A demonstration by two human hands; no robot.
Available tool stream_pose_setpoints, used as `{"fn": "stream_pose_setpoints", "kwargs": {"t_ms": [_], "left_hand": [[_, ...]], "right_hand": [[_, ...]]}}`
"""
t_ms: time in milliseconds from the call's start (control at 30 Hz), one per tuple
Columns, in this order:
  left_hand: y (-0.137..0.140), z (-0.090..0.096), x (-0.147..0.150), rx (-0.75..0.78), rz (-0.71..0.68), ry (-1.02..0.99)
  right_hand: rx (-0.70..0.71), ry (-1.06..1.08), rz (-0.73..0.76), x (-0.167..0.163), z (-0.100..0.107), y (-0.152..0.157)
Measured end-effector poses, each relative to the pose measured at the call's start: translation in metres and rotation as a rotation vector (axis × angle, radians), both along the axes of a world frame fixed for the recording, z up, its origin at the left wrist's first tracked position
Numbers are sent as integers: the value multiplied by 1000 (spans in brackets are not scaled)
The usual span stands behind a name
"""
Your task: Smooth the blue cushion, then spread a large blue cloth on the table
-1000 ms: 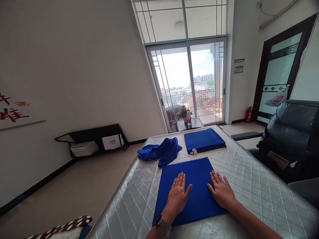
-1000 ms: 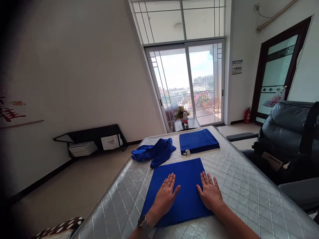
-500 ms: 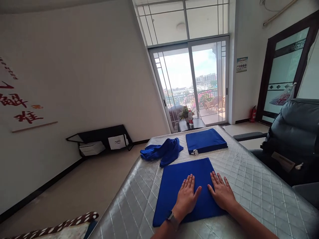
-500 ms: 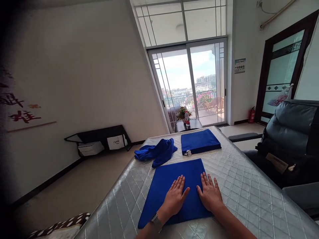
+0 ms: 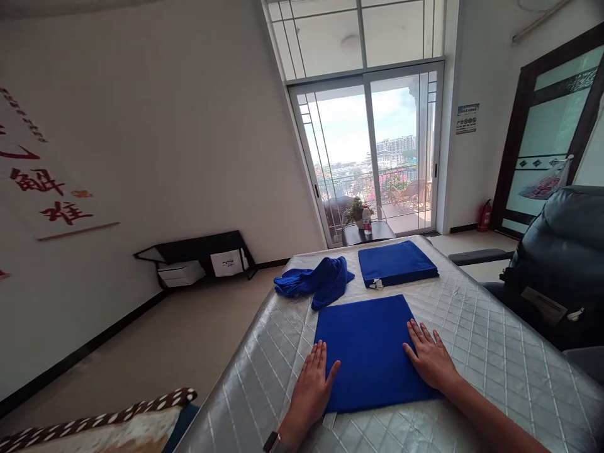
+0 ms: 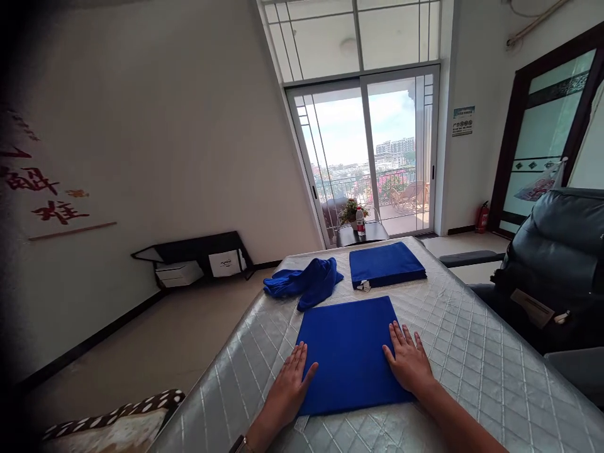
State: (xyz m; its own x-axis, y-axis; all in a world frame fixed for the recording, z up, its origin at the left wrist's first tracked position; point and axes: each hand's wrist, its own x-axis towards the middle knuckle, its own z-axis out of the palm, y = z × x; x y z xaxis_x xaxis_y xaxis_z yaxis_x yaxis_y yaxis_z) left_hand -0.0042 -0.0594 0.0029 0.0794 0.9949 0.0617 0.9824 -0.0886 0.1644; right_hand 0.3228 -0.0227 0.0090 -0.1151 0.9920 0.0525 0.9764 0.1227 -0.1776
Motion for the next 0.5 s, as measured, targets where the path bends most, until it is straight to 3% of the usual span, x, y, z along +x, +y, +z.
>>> {"fn": "stream_pose_setpoints", "kwargs": {"t_ms": [233,400,500], "left_hand": [[-1,-6,-6,66,-33,2],[2,-3,-5,117,-34,45],[0,5,18,109,-64,32]], "right_hand": [[13,-16,-5,4,13,-25],[-11,12,12,6,3,-53],[-3,39,15,6,-3,-58]]}}
